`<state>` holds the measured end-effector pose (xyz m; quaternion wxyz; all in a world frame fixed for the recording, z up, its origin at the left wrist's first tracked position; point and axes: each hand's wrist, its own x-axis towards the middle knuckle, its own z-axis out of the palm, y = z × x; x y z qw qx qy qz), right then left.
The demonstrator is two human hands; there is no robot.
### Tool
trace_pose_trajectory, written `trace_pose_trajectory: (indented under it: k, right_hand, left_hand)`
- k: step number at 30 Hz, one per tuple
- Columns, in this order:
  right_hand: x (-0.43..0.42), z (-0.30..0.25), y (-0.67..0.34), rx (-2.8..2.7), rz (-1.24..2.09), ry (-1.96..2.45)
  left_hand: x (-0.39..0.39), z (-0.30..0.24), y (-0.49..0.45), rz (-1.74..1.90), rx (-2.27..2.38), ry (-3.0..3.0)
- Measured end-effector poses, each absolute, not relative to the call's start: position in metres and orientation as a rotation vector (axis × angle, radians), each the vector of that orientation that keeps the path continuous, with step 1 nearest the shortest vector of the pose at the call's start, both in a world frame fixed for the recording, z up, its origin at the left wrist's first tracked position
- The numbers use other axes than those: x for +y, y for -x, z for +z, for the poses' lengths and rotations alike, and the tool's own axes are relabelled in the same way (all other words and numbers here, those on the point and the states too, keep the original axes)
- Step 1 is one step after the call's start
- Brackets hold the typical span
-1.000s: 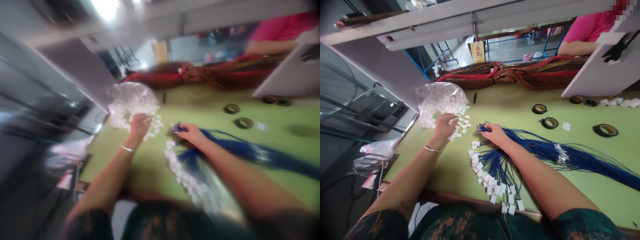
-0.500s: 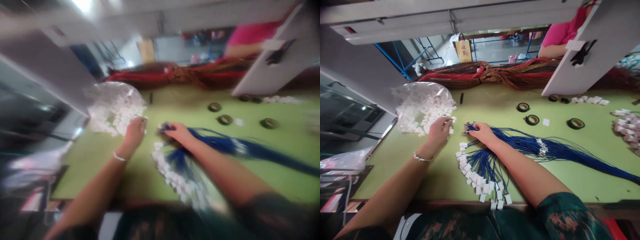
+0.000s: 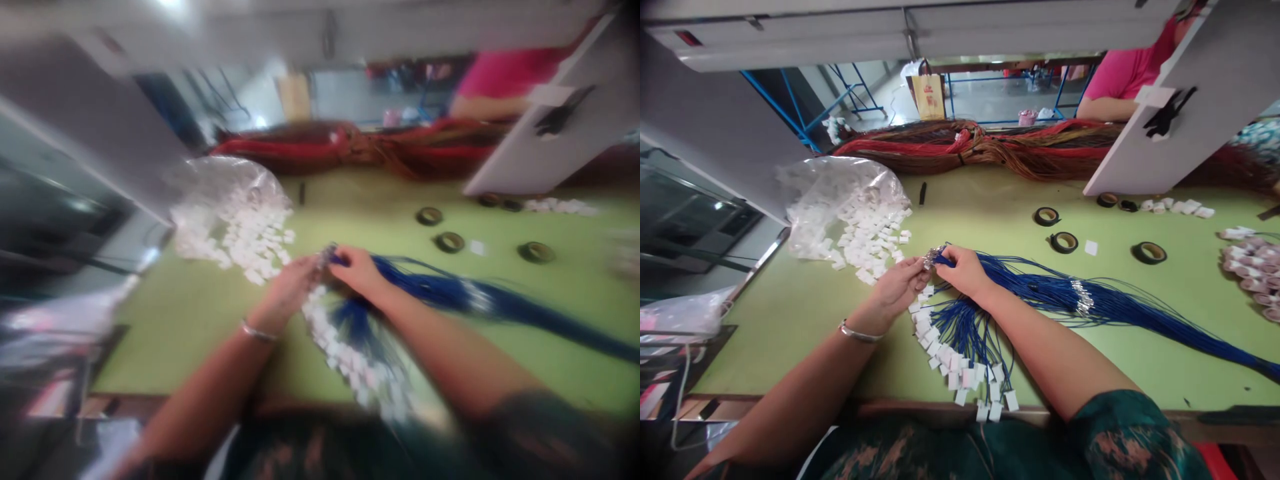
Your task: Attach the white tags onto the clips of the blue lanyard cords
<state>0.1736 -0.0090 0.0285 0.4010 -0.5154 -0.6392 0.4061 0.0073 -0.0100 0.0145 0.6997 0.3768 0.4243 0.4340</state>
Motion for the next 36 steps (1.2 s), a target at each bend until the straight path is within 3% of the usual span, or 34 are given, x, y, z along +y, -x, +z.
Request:
trace_pose_trajectory:
  k: [12, 29, 36]
  right_hand:
    - [-0.012, 0.02, -0.171, -1.837, 0.784, 1.344]
    - [-0.005, 0.025, -0.176, -1.907, 0.935, 1.396]
    - [-0.003, 0.026, -0.179, -1.531, 1.135, 1.276]
  left_hand:
    - [-0.015, 0.001, -0.01, 0.998, 1.18, -0.947]
    - [-0.014, 0.001, -0.014, 0.952, 1.281, -1.095]
    - [-0.036, 0.024, -0.007, 0.523, 1.116, -1.722]
